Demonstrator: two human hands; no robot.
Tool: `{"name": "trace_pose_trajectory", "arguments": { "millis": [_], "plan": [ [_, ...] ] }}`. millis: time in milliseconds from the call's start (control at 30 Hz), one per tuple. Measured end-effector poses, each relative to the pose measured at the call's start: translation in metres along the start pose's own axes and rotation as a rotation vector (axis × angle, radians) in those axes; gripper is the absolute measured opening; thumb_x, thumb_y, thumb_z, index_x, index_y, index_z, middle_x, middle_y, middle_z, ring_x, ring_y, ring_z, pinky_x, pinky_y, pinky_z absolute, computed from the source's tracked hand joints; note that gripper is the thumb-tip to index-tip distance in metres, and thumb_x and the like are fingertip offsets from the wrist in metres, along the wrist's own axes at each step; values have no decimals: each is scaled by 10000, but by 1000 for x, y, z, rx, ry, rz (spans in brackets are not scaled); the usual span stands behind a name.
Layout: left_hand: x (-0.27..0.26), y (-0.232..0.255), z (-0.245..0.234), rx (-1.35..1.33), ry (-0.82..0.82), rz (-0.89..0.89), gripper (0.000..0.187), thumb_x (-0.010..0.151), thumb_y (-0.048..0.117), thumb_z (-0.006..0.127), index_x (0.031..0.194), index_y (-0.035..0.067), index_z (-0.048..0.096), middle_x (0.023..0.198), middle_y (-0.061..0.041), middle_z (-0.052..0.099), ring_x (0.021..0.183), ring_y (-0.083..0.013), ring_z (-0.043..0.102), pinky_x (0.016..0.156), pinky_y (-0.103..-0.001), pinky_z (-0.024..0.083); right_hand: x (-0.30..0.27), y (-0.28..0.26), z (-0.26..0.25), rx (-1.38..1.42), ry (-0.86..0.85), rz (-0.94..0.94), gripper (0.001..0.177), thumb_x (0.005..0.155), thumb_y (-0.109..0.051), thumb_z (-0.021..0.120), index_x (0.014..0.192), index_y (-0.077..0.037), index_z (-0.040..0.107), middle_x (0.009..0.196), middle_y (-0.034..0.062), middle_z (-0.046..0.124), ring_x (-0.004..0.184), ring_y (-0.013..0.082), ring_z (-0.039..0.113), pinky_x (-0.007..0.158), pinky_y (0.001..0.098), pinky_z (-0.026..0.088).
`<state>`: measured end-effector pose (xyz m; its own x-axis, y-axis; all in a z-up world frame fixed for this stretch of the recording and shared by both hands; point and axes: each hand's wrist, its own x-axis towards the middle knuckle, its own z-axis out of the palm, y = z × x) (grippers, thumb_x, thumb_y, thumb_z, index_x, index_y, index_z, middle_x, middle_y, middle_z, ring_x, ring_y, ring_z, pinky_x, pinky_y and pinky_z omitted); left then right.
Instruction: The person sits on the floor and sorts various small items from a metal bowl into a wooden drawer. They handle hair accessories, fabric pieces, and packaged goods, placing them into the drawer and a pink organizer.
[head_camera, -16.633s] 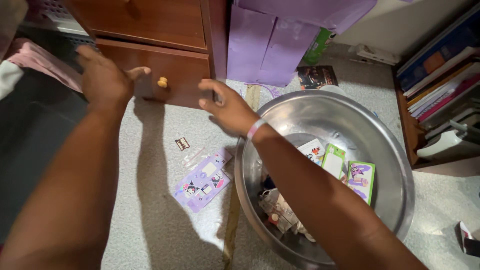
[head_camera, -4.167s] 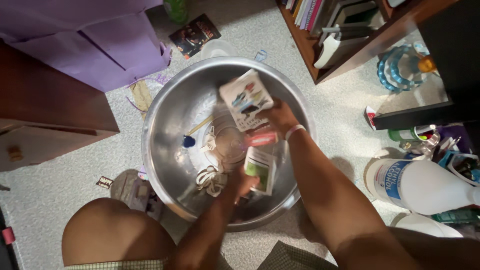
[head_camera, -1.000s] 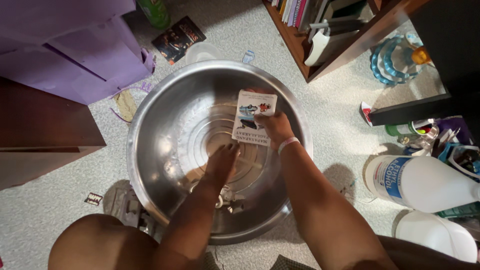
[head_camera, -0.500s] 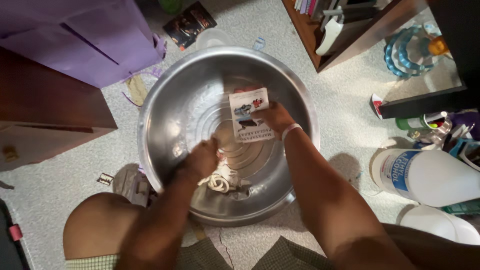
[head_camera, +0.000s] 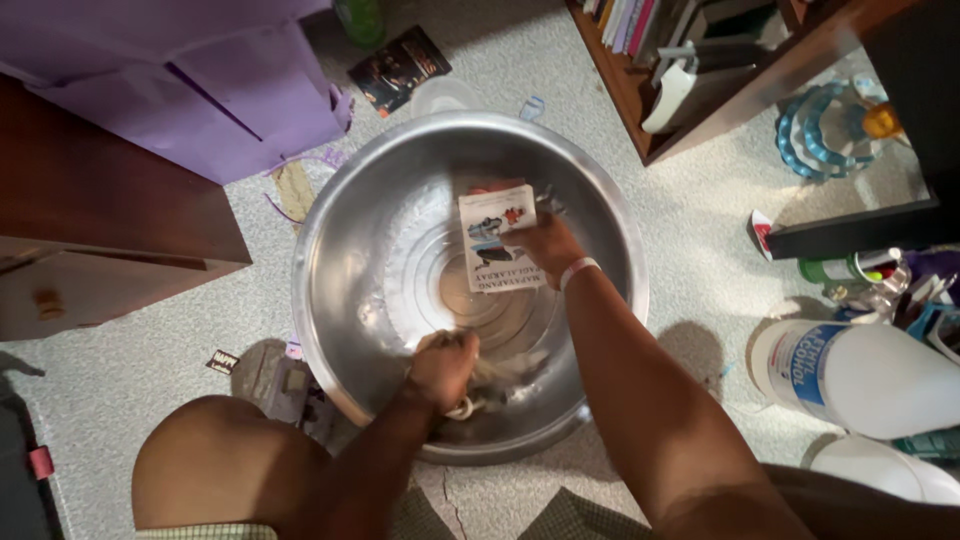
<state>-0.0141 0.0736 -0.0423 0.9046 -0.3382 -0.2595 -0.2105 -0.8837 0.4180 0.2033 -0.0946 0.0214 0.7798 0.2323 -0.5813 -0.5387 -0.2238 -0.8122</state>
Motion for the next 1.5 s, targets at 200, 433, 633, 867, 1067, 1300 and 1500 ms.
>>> {"name": "trace_pose_trajectory", "arguments": {
  "millis": [200, 433, 633, 867, 1067, 1300, 1500],
  "plan": [
    [8, -11, 8, -327, 309, -68, 473, 766, 76, 661, 1216, 4, 535, 943, -232, 694, 847, -412, 685, 738, -501, 549, 2, 7, -8, 54, 10, 50, 385, 782, -39, 736, 1164, -4, 711, 1035, 146, 757, 898, 274, 753, 754, 432, 641],
    [54, 7, 11, -662, 495, -170, 314, 799, 62, 675, 1050, 42, 488, 891, -145, 569, 768, -316, 593, 685, -425, 512, 1, -2, -10, 172, 103, 7, 362, 796, -38, 769, 1148, 19, 710, 1047, 157, 764, 910, 281, 757, 775, 437, 647],
    [75, 62, 45, -369, 464, 13, 288, 757, -42, 601, 1026, 40, 540, 1012, -201, 603, 983, -421, 607, 807, -489, 507, -3, -30, -9, 302, 140, -13, 345, 789, -22, 748, 1128, -14, 682, 1018, 131, 735, 895, 296, 748, 737, 461, 650],
    [53, 89, 41, -321, 325, -49, 247, 868, -41, 571, 1108, -3, 526, 1079, -247, 605, 987, -439, 599, 799, -501, 526, -4, -19, -13, 287, 100, -9, 354, 799, -31, 754, 1143, 3, 678, 1040, 138, 746, 895, 299, 759, 730, 449, 653],
    [32, 69, -9, -533, 248, -89, 347, 754, 64, 693, 1064, 15, 543, 1032, -227, 625, 990, -426, 617, 793, -507, 509, 1, -15, -17, 310, 99, 1, 363, 798, -44, 751, 1152, -9, 677, 1045, 141, 732, 884, 292, 750, 739, 473, 645],
    [21, 6, -43, -654, 426, -591, 437, 791, 88, 610, 1218, 171, 655, 1210, -105, 689, 1108, -318, 653, 915, -427, 531, 15, -7, -30, 118, 0, 135, 400, 774, -87, 765, 1156, 13, 698, 1060, 150, 747, 923, 294, 748, 847, 477, 636],
    [12, -8, 2, -480, 358, -698, 312, 836, 146, 640, 1120, 214, 749, 1235, -50, 703, 1152, -289, 641, 977, -420, 516, 21, 61, -44, -348, -217, 430, 393, 778, -83, 777, 1153, 26, 731, 1083, 199, 751, 961, 330, 705, 850, 459, 575]
  ]
}}
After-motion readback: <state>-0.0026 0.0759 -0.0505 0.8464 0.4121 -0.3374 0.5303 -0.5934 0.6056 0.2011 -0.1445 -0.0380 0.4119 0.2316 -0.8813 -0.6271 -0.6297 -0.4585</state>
